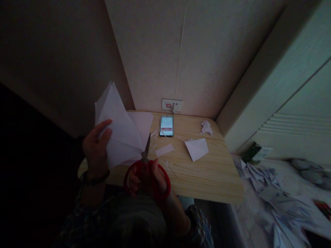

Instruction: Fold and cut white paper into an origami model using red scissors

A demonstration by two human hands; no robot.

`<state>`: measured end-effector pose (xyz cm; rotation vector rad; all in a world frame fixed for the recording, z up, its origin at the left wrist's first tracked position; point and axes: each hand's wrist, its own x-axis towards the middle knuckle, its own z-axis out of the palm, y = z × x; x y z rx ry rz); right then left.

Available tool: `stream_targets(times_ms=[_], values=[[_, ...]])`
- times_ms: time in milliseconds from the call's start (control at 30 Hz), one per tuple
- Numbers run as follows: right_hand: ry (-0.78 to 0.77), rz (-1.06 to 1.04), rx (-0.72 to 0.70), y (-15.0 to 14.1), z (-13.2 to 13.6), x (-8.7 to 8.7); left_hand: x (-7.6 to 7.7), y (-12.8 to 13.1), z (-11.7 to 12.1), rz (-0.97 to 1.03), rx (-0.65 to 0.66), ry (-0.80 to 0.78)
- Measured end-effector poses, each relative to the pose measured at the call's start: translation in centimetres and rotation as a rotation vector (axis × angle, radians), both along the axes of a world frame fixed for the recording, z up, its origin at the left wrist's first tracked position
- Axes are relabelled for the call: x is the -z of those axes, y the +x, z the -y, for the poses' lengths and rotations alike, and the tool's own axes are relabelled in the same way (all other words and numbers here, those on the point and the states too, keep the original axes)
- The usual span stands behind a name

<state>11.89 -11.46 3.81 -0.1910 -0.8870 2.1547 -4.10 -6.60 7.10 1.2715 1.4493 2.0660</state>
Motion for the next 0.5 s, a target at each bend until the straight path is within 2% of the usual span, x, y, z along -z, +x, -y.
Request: stream_targets(times_ms=[133,500], values=[[0.011,0.000,-0.023,0.44,0.03,-0.29,-0.23,0.23,0.03,0.014,-0.061,0.013],[0.002,-0.011,-0.018,0.87,0.38,-0.57,-0.07,0.22,0.04,0.065,-0.048,0.034]])
